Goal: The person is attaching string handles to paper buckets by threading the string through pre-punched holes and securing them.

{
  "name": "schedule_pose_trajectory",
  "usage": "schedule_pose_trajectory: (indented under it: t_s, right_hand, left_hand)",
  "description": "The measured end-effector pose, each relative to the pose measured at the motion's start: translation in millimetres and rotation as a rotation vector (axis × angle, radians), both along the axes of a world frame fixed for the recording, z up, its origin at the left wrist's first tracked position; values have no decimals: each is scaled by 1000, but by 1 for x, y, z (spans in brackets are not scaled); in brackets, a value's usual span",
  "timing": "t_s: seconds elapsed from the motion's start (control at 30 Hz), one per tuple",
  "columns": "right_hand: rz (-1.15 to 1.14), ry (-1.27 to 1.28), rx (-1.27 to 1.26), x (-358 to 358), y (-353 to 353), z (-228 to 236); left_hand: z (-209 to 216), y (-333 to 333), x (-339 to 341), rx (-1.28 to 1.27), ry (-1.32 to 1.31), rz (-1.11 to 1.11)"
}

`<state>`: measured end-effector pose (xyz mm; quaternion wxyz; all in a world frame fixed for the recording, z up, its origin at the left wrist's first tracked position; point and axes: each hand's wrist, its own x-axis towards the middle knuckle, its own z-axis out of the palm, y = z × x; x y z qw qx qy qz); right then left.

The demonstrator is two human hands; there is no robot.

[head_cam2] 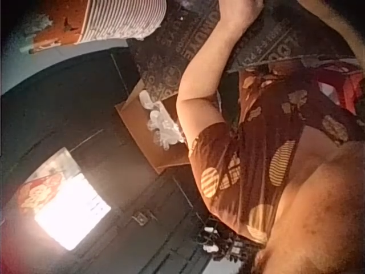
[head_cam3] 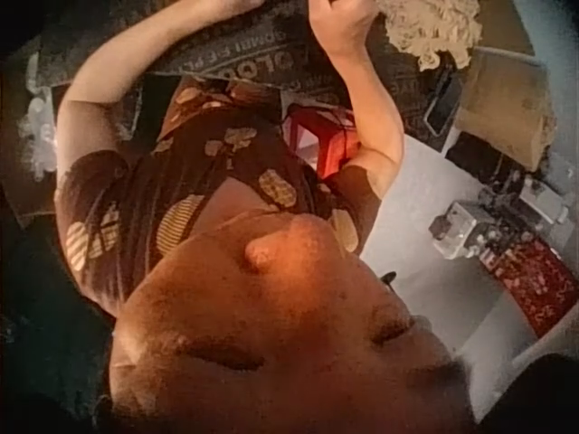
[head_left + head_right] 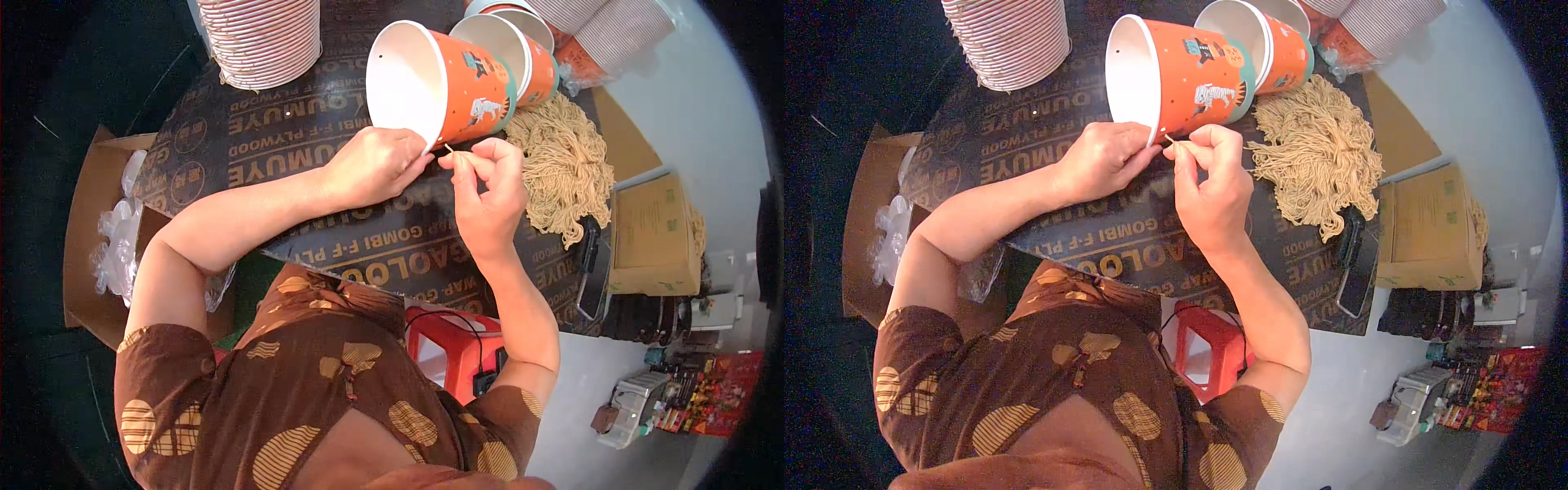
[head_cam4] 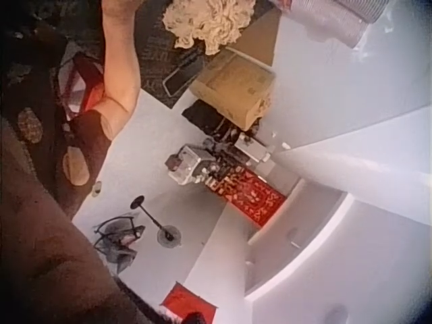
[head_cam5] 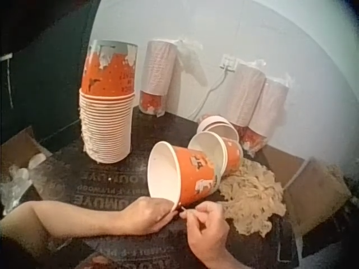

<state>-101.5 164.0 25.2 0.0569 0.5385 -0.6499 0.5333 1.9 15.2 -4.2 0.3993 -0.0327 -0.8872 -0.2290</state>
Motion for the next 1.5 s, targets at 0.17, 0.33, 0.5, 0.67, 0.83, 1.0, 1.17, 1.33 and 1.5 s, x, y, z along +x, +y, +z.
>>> schedule_pose_trajectory:
  t_s: [0.17, 0.33, 0.5, 0.67, 0.83, 1.0, 1.17, 1.33, 1.5]
  right_hand:
    - [-18, 132, -17, 0, -1, 1]
    - [-30, 132, -2, 0, -1, 1]
    - [-42, 130, 8, 1, -2, 1]
    - [-63, 149, -1, -1, -3, -3]
    - [-74, 170, -11, -3, -3, -6]
    - [-63, 157, -12, -2, -2, -6]
    - [-63, 180, -28, -2, -2, -8]
    - [-54, 190, -29, 0, -2, -6]
    - [-51, 160, -6, -1, -2, -8]
  left_hand:
    - [-1, 2, 0, -11, -23, -18]
    - [0, 3, 0, -5, 4, -33]
    - [-1, 4, 0, -16, 25, -39]
    - [1, 5, -1, -44, 17, -44]
    - [1, 6, -1, -45, 2, -29]
    - [1, 5, 0, -43, 10, -15]
    - [2, 7, 0, -33, 16, -15]
    - [2, 7, 1, -36, 6, -20]
    - [0, 7, -1, -38, 20, -27]
